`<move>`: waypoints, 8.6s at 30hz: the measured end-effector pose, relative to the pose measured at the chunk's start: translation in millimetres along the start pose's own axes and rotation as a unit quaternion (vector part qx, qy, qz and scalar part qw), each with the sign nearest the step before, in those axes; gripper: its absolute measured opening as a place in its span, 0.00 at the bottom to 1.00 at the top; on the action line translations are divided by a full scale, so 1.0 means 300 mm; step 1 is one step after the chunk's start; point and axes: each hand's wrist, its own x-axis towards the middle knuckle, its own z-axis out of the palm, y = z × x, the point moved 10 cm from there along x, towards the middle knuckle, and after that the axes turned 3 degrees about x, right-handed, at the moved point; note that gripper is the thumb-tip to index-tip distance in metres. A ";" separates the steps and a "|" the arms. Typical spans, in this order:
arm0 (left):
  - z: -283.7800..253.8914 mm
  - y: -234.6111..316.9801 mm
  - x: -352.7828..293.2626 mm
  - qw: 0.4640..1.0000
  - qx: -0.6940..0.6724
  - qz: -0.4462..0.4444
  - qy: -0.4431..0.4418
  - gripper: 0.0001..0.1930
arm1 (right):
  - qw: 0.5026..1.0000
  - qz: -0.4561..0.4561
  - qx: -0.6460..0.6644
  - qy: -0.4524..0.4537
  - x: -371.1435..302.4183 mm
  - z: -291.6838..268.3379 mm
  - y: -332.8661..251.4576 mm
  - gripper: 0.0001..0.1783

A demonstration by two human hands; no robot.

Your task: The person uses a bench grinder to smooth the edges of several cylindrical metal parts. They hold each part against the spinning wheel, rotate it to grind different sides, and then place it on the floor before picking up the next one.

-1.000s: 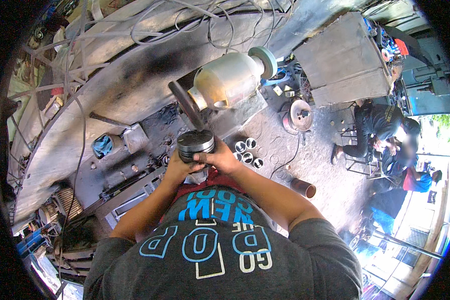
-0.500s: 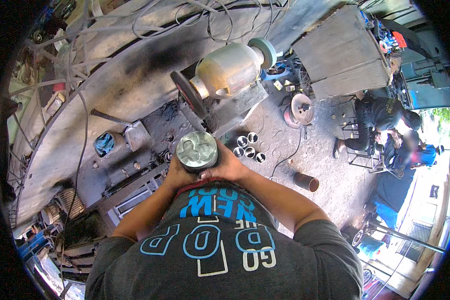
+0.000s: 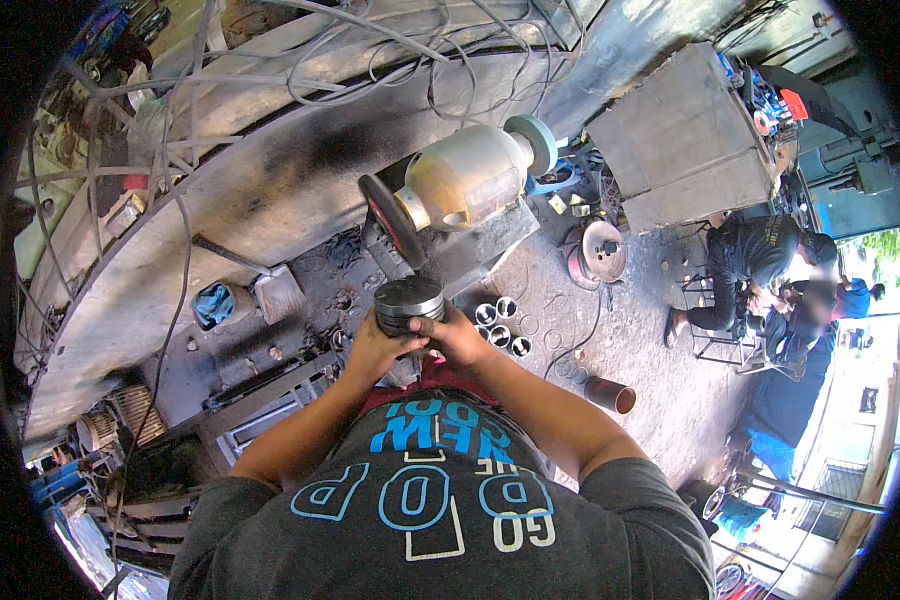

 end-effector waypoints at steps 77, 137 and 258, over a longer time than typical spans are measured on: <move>0.119 0.008 0.102 0.994 -0.069 -0.086 -0.026 0.43 | 0.998 -0.030 0.057 -0.018 -0.008 -0.085 -0.127 0.40; -0.070 -0.052 0.071 0.987 0.012 -0.147 0.057 0.41 | 0.989 0.075 0.117 -0.049 0.077 0.030 -0.009 0.40; -0.068 -0.049 0.122 0.981 -0.129 -0.138 -0.049 0.42 | 0.992 0.056 0.102 -0.041 0.133 0.009 -0.002 0.43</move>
